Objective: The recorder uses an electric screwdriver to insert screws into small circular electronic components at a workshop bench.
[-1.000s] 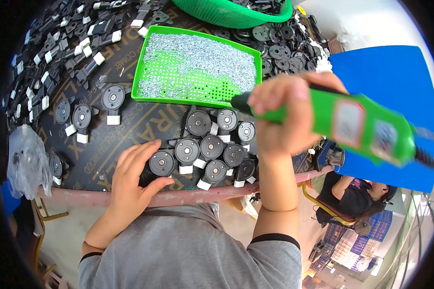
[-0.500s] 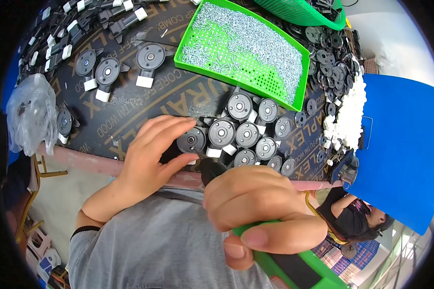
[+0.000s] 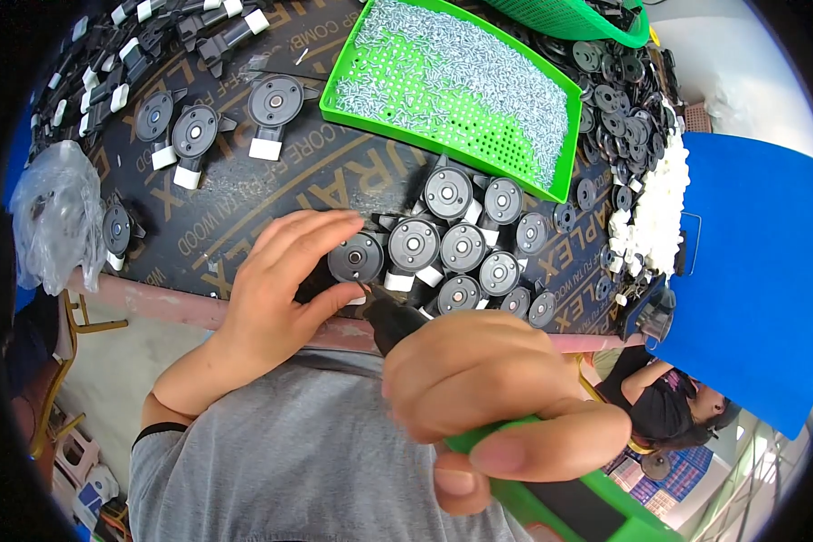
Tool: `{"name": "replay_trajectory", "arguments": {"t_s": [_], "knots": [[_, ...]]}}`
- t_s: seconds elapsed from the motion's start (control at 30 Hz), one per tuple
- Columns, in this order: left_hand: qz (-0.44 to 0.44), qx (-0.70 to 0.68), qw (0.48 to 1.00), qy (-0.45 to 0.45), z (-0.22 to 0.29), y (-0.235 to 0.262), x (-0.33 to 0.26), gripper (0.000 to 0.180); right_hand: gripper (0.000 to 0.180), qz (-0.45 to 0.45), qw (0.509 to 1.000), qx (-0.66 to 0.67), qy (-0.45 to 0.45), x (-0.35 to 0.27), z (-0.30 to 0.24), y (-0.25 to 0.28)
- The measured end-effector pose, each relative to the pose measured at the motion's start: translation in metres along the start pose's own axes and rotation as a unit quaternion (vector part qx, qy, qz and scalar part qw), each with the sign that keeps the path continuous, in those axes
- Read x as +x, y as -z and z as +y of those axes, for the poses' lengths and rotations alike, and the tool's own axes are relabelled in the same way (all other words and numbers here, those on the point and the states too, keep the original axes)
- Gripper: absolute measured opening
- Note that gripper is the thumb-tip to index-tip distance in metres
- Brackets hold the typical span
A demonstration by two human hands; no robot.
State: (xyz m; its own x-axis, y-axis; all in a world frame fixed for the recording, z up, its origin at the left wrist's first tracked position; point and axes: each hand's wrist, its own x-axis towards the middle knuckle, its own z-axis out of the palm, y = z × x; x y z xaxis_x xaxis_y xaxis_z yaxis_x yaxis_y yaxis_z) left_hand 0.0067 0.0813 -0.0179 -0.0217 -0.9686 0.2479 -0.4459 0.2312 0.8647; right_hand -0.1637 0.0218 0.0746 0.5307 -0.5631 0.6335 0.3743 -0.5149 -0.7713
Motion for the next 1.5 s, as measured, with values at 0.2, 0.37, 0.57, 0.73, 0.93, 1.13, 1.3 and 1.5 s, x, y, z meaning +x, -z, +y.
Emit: {"name": "replay_trajectory", "arguments": {"t_s": [0.2,0.37,0.57,0.73,0.93,1.13,1.3,1.5], "knots": [[0.043,0.005,0.998,-0.041,-0.004,0.001,-0.004,0.035,0.028,0.028,0.999,0.026,0.026,0.0,0.004,-0.002],[0.05,0.008,0.997,-0.056,-0.005,0.001,-0.003,0.028,0.029,0.018,0.998,0.053,0.032,0.001,0.004,-0.003],[0.054,0.015,0.996,-0.071,-0.002,0.0,-0.003,0.027,0.03,0.001,0.999,0.043,0.011,0.002,0.001,0.0],[0.042,0.012,0.995,-0.086,-0.005,-0.001,-0.003,0.032,0.032,-0.024,0.999,0.021,0.017,0.003,0.003,-0.001],[0.019,0.012,0.999,-0.032,-0.001,0.0,-0.003,0.058,0.032,-0.027,1.0,0.013,0.007,0.002,0.007,0.0],[0.007,0.016,1.0,-0.023,0.001,-0.002,0.0,0.059,0.03,-0.038,0.999,0.002,-0.026,0.004,0.005,0.001],[-0.01,0.017,1.0,-0.004,0.002,0.001,0.0,0.056,0.031,-0.082,0.996,0.033,-0.025,0.009,0.01,0.004],[-0.006,0.003,1.0,0.011,0.007,0.0,0.0,0.052,0.035,0.03,0.998,-0.019,-0.051,0.002,0.006,-0.013]]}}
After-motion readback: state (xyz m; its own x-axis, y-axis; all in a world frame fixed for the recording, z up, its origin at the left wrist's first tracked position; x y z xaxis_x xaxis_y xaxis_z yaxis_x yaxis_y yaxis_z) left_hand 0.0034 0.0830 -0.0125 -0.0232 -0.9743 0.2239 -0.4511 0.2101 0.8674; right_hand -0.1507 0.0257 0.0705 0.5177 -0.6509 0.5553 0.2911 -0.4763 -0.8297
